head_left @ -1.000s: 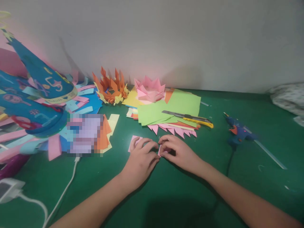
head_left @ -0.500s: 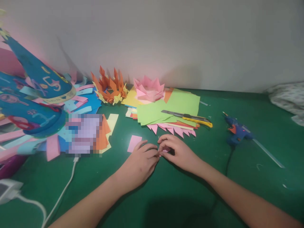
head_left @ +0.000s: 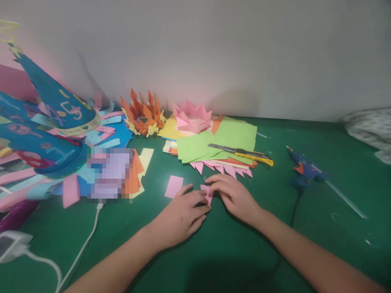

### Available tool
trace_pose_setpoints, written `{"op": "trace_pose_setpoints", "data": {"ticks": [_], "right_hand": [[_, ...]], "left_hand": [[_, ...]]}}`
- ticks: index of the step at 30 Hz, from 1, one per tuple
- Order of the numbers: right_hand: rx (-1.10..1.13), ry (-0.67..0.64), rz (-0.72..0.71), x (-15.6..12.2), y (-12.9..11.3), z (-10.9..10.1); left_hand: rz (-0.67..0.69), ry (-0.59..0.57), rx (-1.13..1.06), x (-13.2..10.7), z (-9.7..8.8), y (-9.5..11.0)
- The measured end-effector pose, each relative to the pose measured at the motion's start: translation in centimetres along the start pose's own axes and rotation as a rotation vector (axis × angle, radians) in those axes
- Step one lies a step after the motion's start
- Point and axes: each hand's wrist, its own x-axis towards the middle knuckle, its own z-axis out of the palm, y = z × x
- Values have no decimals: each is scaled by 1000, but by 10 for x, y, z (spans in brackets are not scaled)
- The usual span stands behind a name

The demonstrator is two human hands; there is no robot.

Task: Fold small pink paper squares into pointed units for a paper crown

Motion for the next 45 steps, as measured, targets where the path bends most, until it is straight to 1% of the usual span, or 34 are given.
{"op": "trace_pose_setpoints", "data": {"ticks": [3, 5, 10, 15, 20, 24, 28, 32, 37, 45], "right_hand": [[-67, 117, 18, -2, 2, -3], [-101, 133, 31, -2, 2, -5], [-162, 78, 27, -1, 0, -3], [-215, 38, 129, -1, -7, 1], [-161, 18, 187, 0, -8, 0], [-96, 3, 233, 3, -7, 1], [-105, -14, 291, 6, -9, 3], [-159, -34, 338, 8, -11, 3], [-172, -55, 335, 8, -12, 2], [-193, -33, 280, 5, -12, 8]], "left_hand": [[20, -28, 34, 2, 1, 2], [25, -36, 51, 3, 1, 3], [43, -34, 38, 4, 2, 3], [63, -30, 41, 1, 5, 2], [41, -35, 48, -1, 7, 2], [14, -60, 31, -2, 6, 3], [-1, -25, 52, 0, 4, 5], [19, -2, 75, 1, 4, 6], [29, -21, 90, 1, 4, 6], [19, -19, 123, -1, 8, 6]]}}
